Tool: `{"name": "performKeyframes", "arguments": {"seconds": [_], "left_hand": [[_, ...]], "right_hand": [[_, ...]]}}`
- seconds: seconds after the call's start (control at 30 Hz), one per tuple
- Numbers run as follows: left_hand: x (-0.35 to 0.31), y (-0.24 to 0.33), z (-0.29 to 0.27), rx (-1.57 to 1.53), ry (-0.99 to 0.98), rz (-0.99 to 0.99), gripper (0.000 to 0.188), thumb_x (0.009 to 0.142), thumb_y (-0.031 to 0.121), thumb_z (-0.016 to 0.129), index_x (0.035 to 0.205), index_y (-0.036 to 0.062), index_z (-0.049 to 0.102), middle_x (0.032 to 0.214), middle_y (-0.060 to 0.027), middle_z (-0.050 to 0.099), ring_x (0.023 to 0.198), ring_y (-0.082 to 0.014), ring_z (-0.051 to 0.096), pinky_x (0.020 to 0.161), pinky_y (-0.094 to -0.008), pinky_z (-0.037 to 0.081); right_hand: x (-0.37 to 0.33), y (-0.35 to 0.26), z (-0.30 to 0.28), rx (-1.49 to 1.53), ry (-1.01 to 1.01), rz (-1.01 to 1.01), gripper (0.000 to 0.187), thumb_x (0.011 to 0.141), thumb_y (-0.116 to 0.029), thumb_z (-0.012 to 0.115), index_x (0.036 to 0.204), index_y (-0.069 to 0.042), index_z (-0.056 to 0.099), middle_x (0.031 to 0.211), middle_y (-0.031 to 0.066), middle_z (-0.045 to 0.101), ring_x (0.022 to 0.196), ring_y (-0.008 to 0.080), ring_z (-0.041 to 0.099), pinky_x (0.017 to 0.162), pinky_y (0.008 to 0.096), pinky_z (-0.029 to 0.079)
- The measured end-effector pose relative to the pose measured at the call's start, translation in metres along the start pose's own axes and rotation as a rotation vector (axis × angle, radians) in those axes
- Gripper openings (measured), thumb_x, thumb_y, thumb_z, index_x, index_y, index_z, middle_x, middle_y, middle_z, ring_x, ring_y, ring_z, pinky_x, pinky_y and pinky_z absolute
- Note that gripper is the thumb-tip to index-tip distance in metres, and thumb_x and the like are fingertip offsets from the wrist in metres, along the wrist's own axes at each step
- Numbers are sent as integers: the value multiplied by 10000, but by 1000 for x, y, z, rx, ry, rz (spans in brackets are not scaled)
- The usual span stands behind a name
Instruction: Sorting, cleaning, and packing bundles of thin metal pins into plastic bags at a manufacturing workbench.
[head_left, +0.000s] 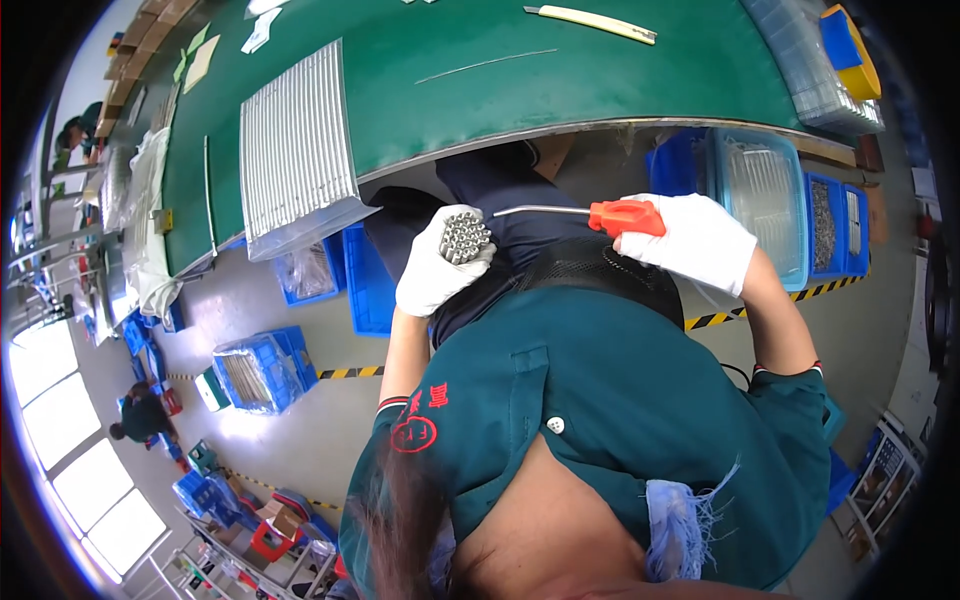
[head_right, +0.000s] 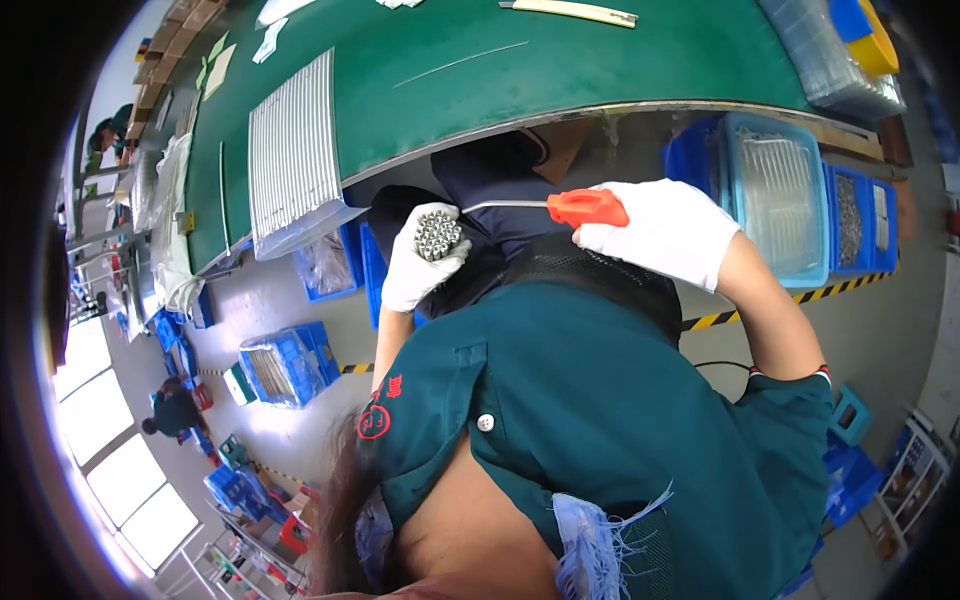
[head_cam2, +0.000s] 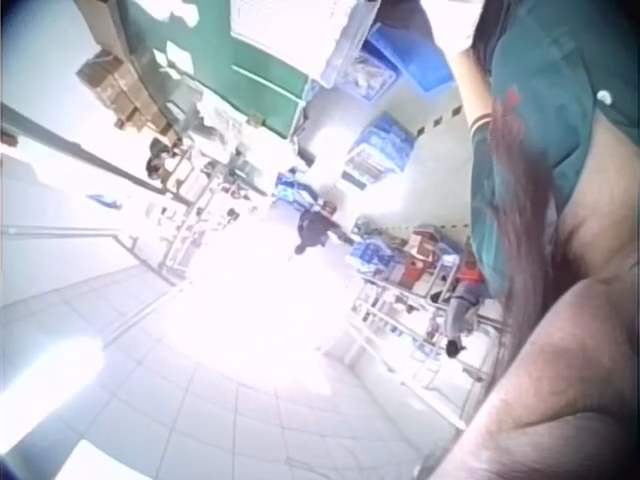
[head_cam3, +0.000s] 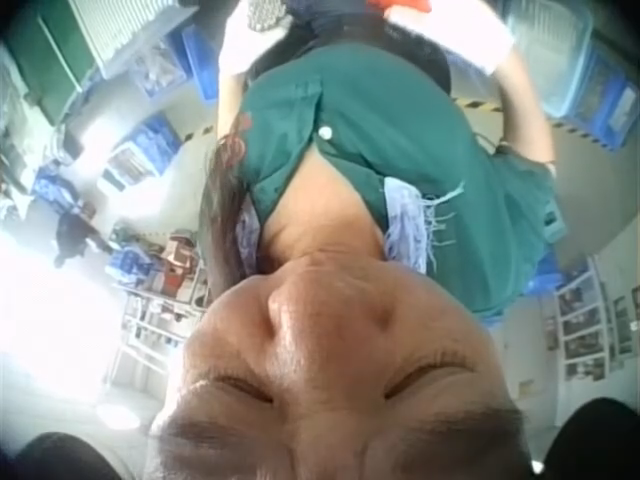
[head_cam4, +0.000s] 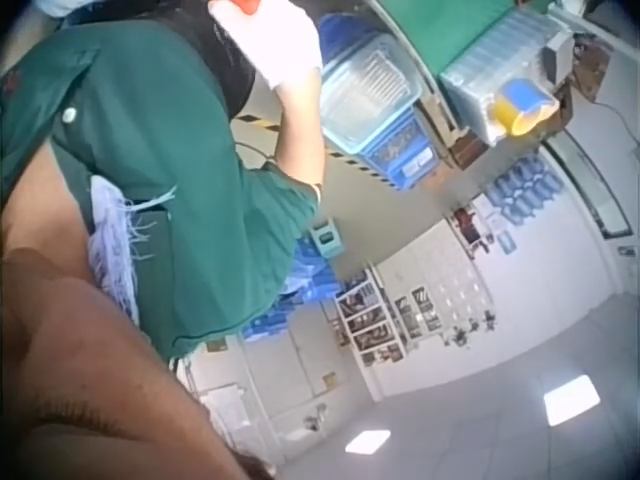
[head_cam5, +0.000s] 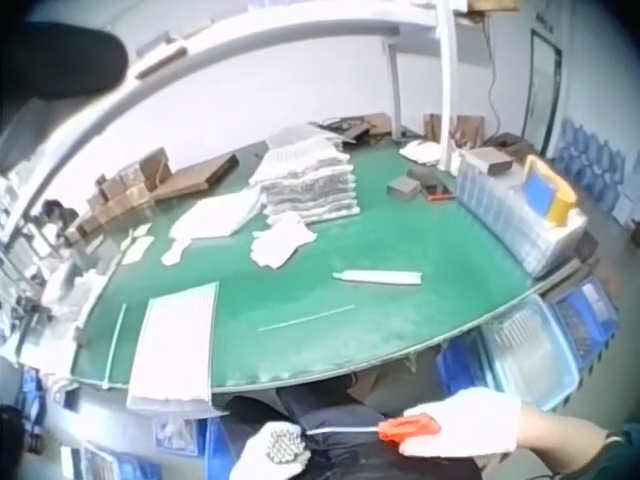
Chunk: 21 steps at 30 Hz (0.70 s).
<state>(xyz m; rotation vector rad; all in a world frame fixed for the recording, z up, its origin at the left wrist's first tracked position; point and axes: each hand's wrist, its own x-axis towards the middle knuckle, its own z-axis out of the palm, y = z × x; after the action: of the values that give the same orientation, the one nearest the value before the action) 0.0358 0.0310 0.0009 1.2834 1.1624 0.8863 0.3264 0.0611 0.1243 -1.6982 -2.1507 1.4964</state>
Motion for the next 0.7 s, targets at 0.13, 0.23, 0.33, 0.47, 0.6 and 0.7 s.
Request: {"name": "performKeyframes", "arguments": {"seconds": [0.13,0.23,0.33,0.47,0.6,0.7], "left_hand": [[4,-7,-4,-89,-24,-38,439,665,-53,726,1058,19,542,868,-11,603,801,-54,575,744,-219,482],[6,-3,-6,96,-20,40,432,676,-20,736,1061,23,543,874,-18,617,798,-63,580,747,-223,485],[4,-8,-9,196,24,68,422,686,2,738,1060,26,545,879,-21,619,789,-78,583,743,-229,486],[2,-18,-19,30,29,49,518,687,140,803,1093,3,511,825,-23,594,735,-79,579,710,-227,491],[6,-14,-16,-103,-35,63,477,697,55,764,1088,5,495,788,-32,580,669,-77,555,635,-201,470],[8,-11,-11,-8,14,71,433,696,-50,685,1083,10,499,777,-30,571,654,-67,536,618,-189,455]], "right_hand": [[-8,7,0,17,-55,-60,487,806,-472,589,1134,-113,604,947,153,650,873,338,601,782,346,472],[-13,28,-2,137,85,87,473,786,-431,623,1112,-88,618,868,154,651,738,247,622,715,326,479],[-24,56,-3,217,199,118,487,792,-437,632,1125,-81,609,728,90,591,591,158,582,562,295,466],[-50,115,22,505,341,337,449,845,-402,605,1197,-125,572,743,18,594,604,97,559,549,248,463],[-72,191,69,577,797,539,412,851,-336,617,1168,-77,574,818,38,622,663,82,578,578,246,474],[-81,276,106,636,1302,400,422,851,-304,623,1160,-23,560,883,50,634,718,112,605,651,258,483]]}}
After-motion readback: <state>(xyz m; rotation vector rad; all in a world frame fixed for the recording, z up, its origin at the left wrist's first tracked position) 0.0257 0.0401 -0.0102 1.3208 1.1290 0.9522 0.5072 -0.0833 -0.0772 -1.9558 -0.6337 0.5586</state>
